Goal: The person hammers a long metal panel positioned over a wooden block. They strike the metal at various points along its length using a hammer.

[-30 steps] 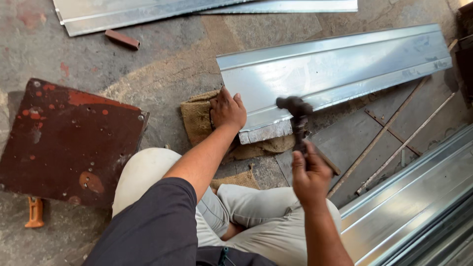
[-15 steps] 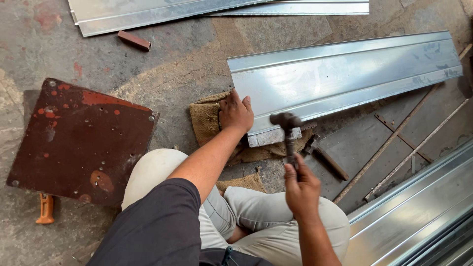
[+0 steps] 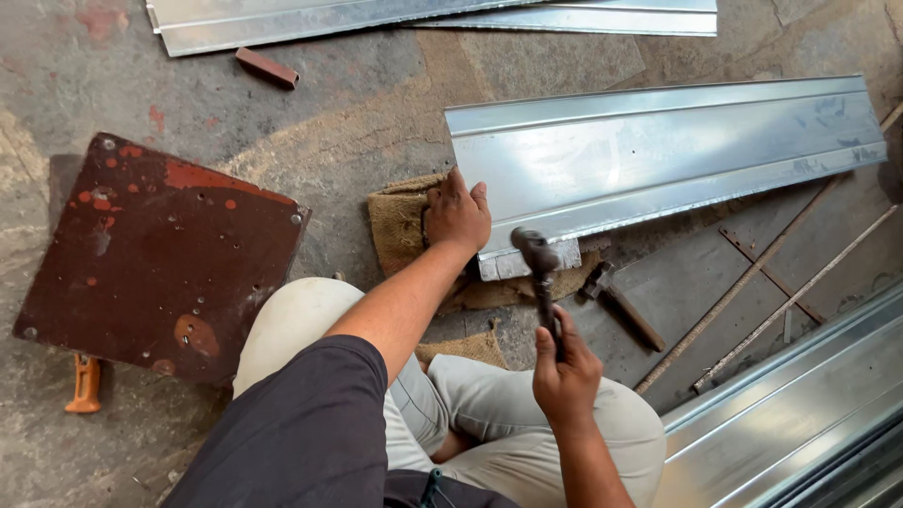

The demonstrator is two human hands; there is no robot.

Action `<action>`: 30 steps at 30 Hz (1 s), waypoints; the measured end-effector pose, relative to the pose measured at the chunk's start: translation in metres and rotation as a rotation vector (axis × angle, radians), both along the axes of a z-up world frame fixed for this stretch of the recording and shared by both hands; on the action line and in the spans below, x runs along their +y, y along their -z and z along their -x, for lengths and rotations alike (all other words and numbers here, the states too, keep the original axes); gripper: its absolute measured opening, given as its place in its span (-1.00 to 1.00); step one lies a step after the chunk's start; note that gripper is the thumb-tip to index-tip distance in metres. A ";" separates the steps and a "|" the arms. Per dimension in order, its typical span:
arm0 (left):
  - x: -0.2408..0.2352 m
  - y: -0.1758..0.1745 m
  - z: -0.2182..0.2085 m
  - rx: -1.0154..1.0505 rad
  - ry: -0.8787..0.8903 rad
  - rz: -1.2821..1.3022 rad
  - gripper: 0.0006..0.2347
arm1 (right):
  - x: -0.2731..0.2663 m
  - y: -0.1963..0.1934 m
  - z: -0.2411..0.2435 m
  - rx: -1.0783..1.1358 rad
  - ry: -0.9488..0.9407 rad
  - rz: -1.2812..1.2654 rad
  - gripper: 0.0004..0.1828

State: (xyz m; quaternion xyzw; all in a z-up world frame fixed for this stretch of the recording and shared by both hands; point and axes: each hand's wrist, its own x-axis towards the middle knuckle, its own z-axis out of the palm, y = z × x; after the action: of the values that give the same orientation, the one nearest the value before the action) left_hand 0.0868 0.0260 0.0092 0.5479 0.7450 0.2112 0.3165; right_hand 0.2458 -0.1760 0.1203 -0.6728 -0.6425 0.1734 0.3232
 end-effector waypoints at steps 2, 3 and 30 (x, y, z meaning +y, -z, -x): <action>-0.006 0.003 -0.002 -0.033 -0.014 0.043 -0.43 | -0.022 -0.003 -0.004 0.156 -0.030 -0.122 -0.58; 0.001 0.002 -0.001 -0.046 -0.019 0.041 -0.44 | -0.019 0.003 0.000 0.296 -0.057 -0.164 -0.56; 0.009 -0.027 0.010 -0.156 -0.005 0.161 -0.35 | 0.004 0.020 0.018 0.127 0.072 0.294 -0.64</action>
State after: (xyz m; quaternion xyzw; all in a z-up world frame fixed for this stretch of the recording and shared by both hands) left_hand 0.0772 0.0354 0.0364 0.5006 0.7342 0.1933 0.4159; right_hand 0.2276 -0.1718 0.0999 -0.7232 -0.5639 0.2959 0.2674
